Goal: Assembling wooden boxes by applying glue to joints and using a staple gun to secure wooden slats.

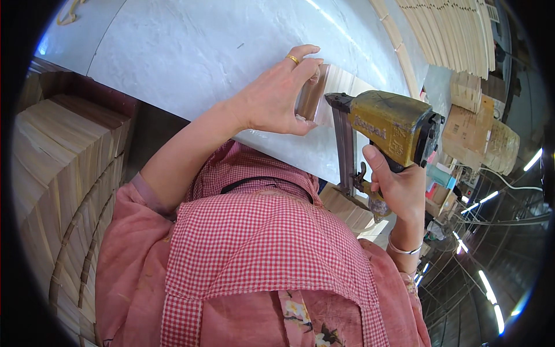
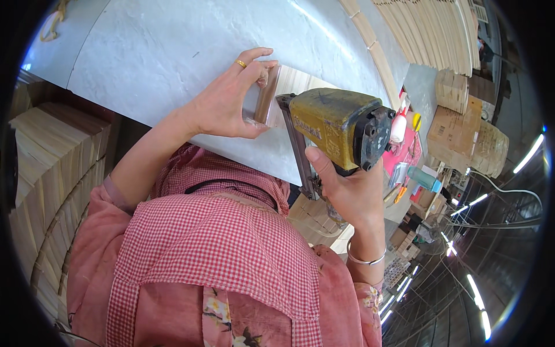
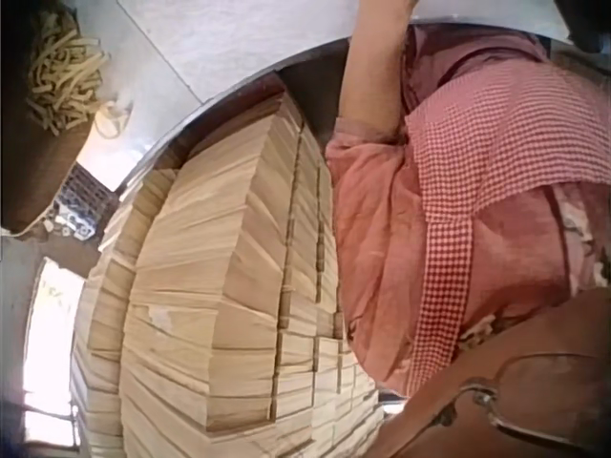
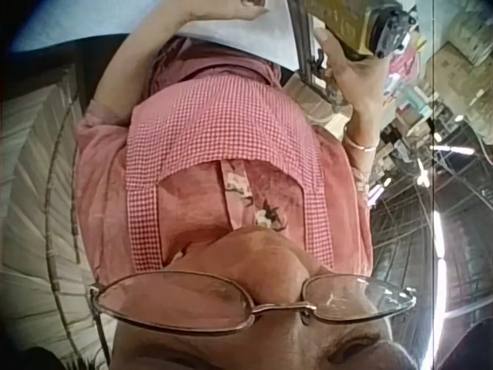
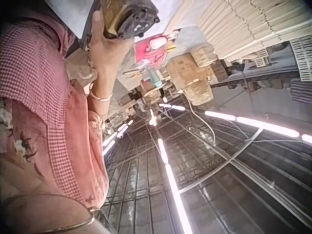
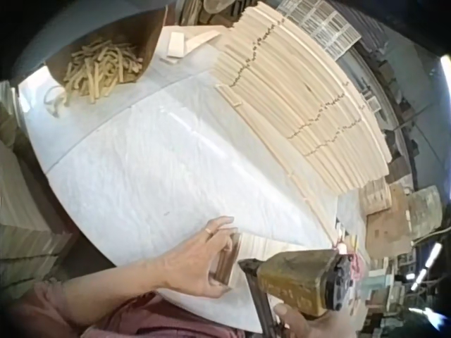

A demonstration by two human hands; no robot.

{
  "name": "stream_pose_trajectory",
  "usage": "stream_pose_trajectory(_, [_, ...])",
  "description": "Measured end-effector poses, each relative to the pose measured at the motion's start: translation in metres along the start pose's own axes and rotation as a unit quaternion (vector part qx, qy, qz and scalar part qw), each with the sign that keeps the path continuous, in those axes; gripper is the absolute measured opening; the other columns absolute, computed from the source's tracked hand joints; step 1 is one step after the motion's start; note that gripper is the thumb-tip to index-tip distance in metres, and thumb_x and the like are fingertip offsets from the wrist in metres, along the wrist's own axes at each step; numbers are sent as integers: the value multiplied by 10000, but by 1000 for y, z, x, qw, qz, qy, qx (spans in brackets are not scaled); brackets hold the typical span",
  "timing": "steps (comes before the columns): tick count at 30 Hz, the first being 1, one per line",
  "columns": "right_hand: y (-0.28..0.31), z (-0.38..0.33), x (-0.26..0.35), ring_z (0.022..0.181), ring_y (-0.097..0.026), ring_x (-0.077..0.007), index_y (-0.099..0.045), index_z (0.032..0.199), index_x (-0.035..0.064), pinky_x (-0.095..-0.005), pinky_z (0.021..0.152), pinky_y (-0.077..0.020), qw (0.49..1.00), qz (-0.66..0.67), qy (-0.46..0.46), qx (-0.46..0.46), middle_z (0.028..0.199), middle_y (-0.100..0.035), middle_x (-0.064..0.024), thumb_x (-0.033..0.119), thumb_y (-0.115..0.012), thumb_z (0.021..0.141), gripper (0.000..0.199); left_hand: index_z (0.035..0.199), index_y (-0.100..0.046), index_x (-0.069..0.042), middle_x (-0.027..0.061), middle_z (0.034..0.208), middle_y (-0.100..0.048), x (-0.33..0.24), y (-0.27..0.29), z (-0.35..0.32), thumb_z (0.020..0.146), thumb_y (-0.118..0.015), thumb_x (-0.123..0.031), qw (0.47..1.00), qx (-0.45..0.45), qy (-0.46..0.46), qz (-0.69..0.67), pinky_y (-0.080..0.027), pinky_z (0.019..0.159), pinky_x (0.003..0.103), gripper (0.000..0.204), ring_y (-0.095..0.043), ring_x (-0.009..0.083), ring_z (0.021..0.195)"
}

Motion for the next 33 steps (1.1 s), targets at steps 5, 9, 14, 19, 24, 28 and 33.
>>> stream_pose_trajectory(5, [1, 2, 0, 477, -518, -100, -662, 1120, -12, -219, 418, -386, 1000, -1, 12, -5, 779, -678, -52, 184, -824, 882, 348, 1336, -463, -40, 177, 1514, -378, 3, -2, 0, 633, -849, -194, 1000, 13, 20, 8, -503, 977, 389, 816, -538, 308, 1189])
stream_pose_trajectory(9, [3, 2, 5, 459, -509, -82, -691, 978, -10, -203, 426, -403, 999, -5, 50, -15, 628, -602, -16, 266, -821, 902, 314, 1397, -446, -41, 170, 1515, -380, -1, 1, 0, 633, -847, -189, 1000, -9, -9, 28, -513, 943, 370, 875, -567, 277, 1081])
stream_pose_trajectory(14, [0, 1, 6, 458, -504, -86, -692, 966, -7, -206, 426, -397, 1000, 11, 23, -8, 628, -603, -18, 258, -817, 907, 299, 1394, -446, -39, 163, 1517, -384, 2, 0, 0, 631, -845, -185, 1000, -1, 7, 14, -512, 940, 368, 874, -565, 280, 1086])
stream_pose_trajectory(19, [1, 1, 7, 458, -501, -88, -695, 956, -2, -211, 425, -391, 999, 19, 23, -12, 626, -603, -19, 251, -815, 908, 283, 1294, -476, -44, 161, 1520, -386, 1, 1, 1, 626, -851, -180, 1000, 4, 22, 4, -502, 968, 368, 778, -540, 300, 1210])
stream_pose_trajectory(24, [1, 3, 7, 459, -501, -86, -697, 945, 4, -212, 425, -388, 1000, 9, -12, -7, 625, -602, -17, 244, -815, 908, 270, 1150, -476, -58, 170, 1518, -392, 0, 4, 0, 636, -857, -175, 1000, -5, 4, -19, -468, 1029, 395, 650, -471, 331, 1339])
stream_pose_trajectory(28, [3, 7, 3, 491, -525, -106, -656, 1166, -32, -228, 419, -389, 999, -21, -45, 14, 858, -714, -78, 147, -824, 881, 376, 1111, -503, -33, 240, 1435, -440, -14, 30, -12, 694, -856, -277, 996, -79, -32, 25, -459, 1004, 429, 599, -516, 392, 1229])
stream_pose_trajectory(33, [6, 16, 15, 557, -576, -129, -653, 1175, -36, -236, 465, -437, 997, -54, 39, 31, 916, -731, -94, 134, -824, 875, 384, 1035, -508, -49, 245, 1430, -447, -6, 41, -26, 703, -865, -304, 985, -152, 73, -39, -389, 1056, 452, 550, -441, 412, 1298])
Point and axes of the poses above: each hand's wrist, its own z-axis towards the middle knuckle, its own y-axis out of the back of the hand, x = y × z, the point moved 10 cm from there along z, towards the middle knuckle
